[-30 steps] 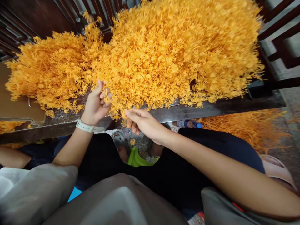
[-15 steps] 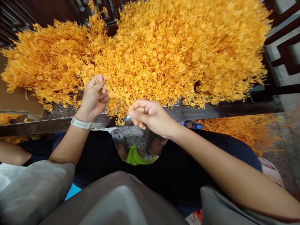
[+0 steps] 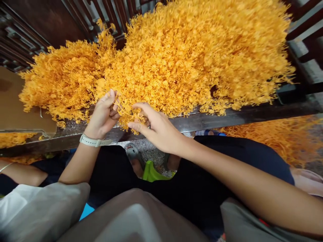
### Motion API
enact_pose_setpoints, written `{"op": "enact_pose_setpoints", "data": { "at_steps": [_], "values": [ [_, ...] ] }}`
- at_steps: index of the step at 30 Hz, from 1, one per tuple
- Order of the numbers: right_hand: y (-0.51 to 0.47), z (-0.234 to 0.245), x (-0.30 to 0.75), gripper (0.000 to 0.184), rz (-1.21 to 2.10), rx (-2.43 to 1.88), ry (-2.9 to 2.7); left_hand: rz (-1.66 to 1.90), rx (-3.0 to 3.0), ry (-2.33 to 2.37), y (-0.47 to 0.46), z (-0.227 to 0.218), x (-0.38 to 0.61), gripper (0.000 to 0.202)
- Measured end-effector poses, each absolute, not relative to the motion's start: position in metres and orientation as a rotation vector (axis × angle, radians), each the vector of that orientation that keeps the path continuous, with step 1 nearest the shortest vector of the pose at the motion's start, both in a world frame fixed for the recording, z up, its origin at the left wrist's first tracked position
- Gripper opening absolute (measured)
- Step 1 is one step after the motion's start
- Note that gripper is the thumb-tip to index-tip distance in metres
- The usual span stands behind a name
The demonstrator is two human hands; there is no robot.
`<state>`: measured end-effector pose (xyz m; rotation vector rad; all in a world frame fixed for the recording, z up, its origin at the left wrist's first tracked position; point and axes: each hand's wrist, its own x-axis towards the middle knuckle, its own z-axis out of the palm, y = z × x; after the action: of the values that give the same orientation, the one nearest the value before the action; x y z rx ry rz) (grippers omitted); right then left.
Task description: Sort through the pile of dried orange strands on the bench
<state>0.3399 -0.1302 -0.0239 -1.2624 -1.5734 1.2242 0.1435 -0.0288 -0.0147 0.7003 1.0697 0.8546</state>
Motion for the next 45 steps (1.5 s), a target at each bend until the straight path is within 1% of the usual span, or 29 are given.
{"op": "enact_pose_setpoints", "data": {
  "at_steps": [2,3,5,6,8,10,11,13,15,16,17,18,19,20,21,22,23,24,26,28,29,32,34,37,40,43,45],
  "values": [
    [-0.128,-0.024,0.339,0.035,1.231,-1.206,-1.61,0.853,0.708,1.051,-0.031,-0.015,0.145,0.021],
    [-0.127,-0.024,0.338,0.03,1.178,-1.181,-1.643,0.87,0.699,1.042,-0.031,-0.016,0.146,0.021],
    [-0.125,-0.022,0.337,0.023,0.967,-1.105,-1.758,0.916,0.658,1.018,-0.031,-0.016,0.147,0.02],
    [-0.126,-0.021,0.335,0.021,0.83,-1.05,-1.833,0.932,0.631,1.004,-0.03,-0.016,0.148,0.021],
    [-0.131,-0.017,0.327,0.023,0.591,-0.862,-2.019,0.969,0.573,0.995,-0.023,-0.019,0.145,0.023],
    [-0.144,-0.012,0.316,0.023,0.49,-0.617,-2.224,1.055,0.512,1.045,-0.009,-0.021,0.135,0.026],
    [-0.152,-0.008,0.311,0.019,0.525,-0.502,-2.321,1.12,0.493,1.08,-0.001,-0.022,0.127,0.027],
    [-0.165,0.0,0.302,0.012,0.774,-0.351,-2.481,1.229,0.504,1.121,0.014,-0.018,0.108,0.03],
    [-0.166,0.01,0.301,0.013,1.182,-0.343,-2.462,1.266,0.568,1.091,0.022,-0.011,0.094,0.032],
    [-0.161,0.016,0.303,0.014,1.397,-0.379,-2.318,1.258,0.597,1.062,0.023,-0.006,0.09,0.032],
    [-0.152,0.021,0.308,0.017,1.561,-0.435,-2.094,1.237,0.614,1.034,0.021,-0.001,0.089,0.033],
    [-0.141,0.026,0.315,0.026,1.655,-0.485,-1.844,1.207,0.622,1.01,0.018,0.003,0.089,0.033],
    [-0.128,0.03,0.323,0.041,1.686,-0.532,-1.595,1.172,0.624,0.992,0.014,0.007,0.092,0.034],
    [-0.116,0.031,0.331,0.057,1.668,-0.587,-1.371,1.128,0.624,0.978,0.009,0.009,0.095,0.033],
    [-0.104,0.031,0.337,0.068,1.628,-0.654,-1.196,1.079,0.626,0.967,0.005,0.011,0.098,0.033],
    [-0.095,0.029,0.342,0.073,1.596,-0.728,-1.075,1.035,0.632,0.955,0.001,0.012,0.101,0.031],
    [-0.088,0.025,0.344,0.072,1.584,-0.806,-0.987,0.997,0.644,0.942,-0.002,0.012,0.104,0.029],
    [-0.084,0.02,0.343,0.066,1.585,-0.889,-0.904,0.964,0.663,0.925,-0.005,0.012,0.106,0.026],
    [-0.083,0.008,0.336,0.047,1.607,-1.031,-0.839,0.899,0.725,0.881,-0.01,0.011,0.11,0.018],
    [-0.087,-0.002,0.325,0.038,1.607,-1.107,-0.906,0.816,0.814,0.85,-0.017,0.009,0.116,0.01],
    [-0.09,-0.006,0.32,0.037,1.58,-1.123,-0.971,0.772,0.862,0.846,-0.022,0.008,0.12,0.009],
    [-0.092,-0.014,0.313,0.038,1.507,-1.062,-1.173,0.678,0.98,0.871,-0.036,0.004,0.13,0.015],
    [-0.09,-0.018,0.314,0.035,1.499,-0.983,-1.196,0.675,1.018,0.886,-0.041,0.001,0.135,0.016],
    [-0.091,-0.015,0.319,0.029,1.388,-0.944,-1.224,0.796,1.002,0.894,-0.038,-0.006,0.136,0.015],
    [-0.102,-0.002,0.319,0.02,1.253,-0.842,-1.507,0.961,0.932,0.932,-0.023,-0.012,0.129,0.014],
    [-0.116,0.013,0.317,0.021,1.337,-0.552,-1.875,1.063,0.841,0.996,-0.005,-0.013,0.116,0.012],
    [-0.117,0.016,0.318,0.021,1.333,-0.544,-1.959,1.043,0.81,0.966,0.0,-0.009,0.109,0.008]
  ]
}}
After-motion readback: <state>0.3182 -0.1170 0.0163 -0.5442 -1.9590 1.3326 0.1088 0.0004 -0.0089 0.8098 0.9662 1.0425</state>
